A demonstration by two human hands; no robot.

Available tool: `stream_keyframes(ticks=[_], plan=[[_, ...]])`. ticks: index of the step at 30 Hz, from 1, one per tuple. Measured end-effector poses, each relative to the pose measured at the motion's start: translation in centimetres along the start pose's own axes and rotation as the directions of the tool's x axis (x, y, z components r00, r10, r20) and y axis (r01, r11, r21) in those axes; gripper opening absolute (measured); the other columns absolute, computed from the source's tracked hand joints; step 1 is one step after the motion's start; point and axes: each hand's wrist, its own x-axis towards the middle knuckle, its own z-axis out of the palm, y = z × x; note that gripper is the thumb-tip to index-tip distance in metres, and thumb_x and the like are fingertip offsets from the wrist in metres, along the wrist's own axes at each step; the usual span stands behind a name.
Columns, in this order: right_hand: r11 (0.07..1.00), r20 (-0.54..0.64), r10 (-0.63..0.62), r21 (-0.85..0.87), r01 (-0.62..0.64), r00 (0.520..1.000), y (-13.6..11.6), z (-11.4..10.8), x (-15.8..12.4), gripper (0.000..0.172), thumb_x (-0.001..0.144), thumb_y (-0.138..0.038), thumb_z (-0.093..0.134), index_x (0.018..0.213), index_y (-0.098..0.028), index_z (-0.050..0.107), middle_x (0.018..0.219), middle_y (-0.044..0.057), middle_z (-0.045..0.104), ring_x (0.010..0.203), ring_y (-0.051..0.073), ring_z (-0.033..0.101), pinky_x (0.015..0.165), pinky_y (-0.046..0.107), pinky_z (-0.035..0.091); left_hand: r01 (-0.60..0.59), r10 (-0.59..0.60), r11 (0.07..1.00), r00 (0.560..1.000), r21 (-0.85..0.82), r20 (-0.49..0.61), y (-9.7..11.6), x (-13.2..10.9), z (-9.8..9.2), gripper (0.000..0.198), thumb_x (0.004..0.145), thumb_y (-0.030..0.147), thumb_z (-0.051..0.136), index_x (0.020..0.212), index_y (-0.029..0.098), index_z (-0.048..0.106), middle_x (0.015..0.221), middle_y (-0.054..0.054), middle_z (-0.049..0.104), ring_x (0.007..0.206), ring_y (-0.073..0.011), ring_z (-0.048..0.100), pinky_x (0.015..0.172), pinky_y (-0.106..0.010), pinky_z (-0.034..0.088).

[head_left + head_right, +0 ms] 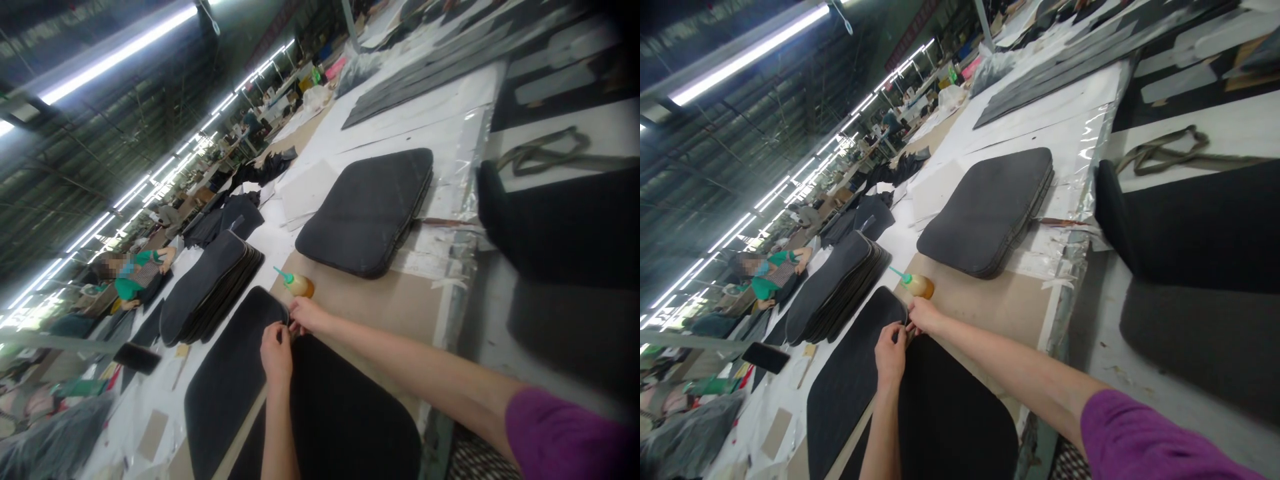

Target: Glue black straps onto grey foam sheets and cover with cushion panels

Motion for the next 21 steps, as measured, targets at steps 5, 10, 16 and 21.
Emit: stream_keyframes(ticks=[5, 10, 16, 21], plan=[[1.000, -0.068, 0.000, 0.015, 0.001, 0.998, 0.5, 0.1, 0.0, 0.021, 0.083, -0.007, 0.057, 0.102, -0.016, 0.059, 0.052, -0.003, 0.066, 0.033, 0.010, 0.052, 0.036, 0.017, 0.041, -0.037, 0.039, 0.999, 0.996, 0.030, -0.075, 0.3, -1.0, 0.6, 0.021, 0.093, 0.026, 0.050, 0.090, 0.020, 0.070, 0.119, -0.011, 0.065, 0.114, -0.0261, 0.059, 0.099, -0.043, 0.049], [1.000, -0.108, -0.011, -0.010, 0.010, 0.994, 0.3, 0.2, -0.5, 0.015, 0.083, -0.010, 0.064, 0.097, -0.015, 0.061, 0.052, -0.005, 0.064, 0.034, 0.007, 0.051, 0.037, 0.015, 0.040, -0.064, 0.073, 0.996, 0.987, 0.068, -0.145, 0.0, -1.7, 1.5, 0.023, 0.095, 0.028, 0.050, 0.092, 0.021, 0.071, 0.122, -0.010, 0.063, 0.117, -0.0282, 0.053, 0.101, -0.046, 0.045], [0.997, -0.168, -0.020, -0.070, 0.009, 0.986, 0.3, 0.7, -0.3, 0.013, 0.084, -0.015, 0.070, 0.094, -0.013, 0.062, 0.059, -0.007, 0.063, 0.040, 0.006, 0.054, 0.040, 0.016, 0.043, -0.096, 0.107, 0.993, 0.979, 0.074, -0.172, -0.7, -2.0, 1.9, 0.023, 0.097, 0.030, 0.050, 0.096, 0.019, 0.071, 0.117, -0.011, 0.064, 0.111, -0.0273, 0.053, 0.097, -0.043, 0.047], [0.995, -0.213, -0.052, -0.089, 0.034, 0.976, 0.5, 1.2, -0.5, 0.020, 0.082, -0.008, 0.065, 0.099, -0.015, 0.058, 0.057, -0.006, 0.064, 0.042, 0.009, 0.059, 0.038, 0.016, 0.041, -0.107, 0.119, 0.991, 0.978, 0.080, -0.169, -0.6, -2.2, 2.1, 0.024, 0.097, 0.027, 0.048, 0.104, 0.020, 0.070, 0.119, -0.011, 0.065, 0.112, -0.0262, 0.055, 0.096, -0.042, 0.047]])
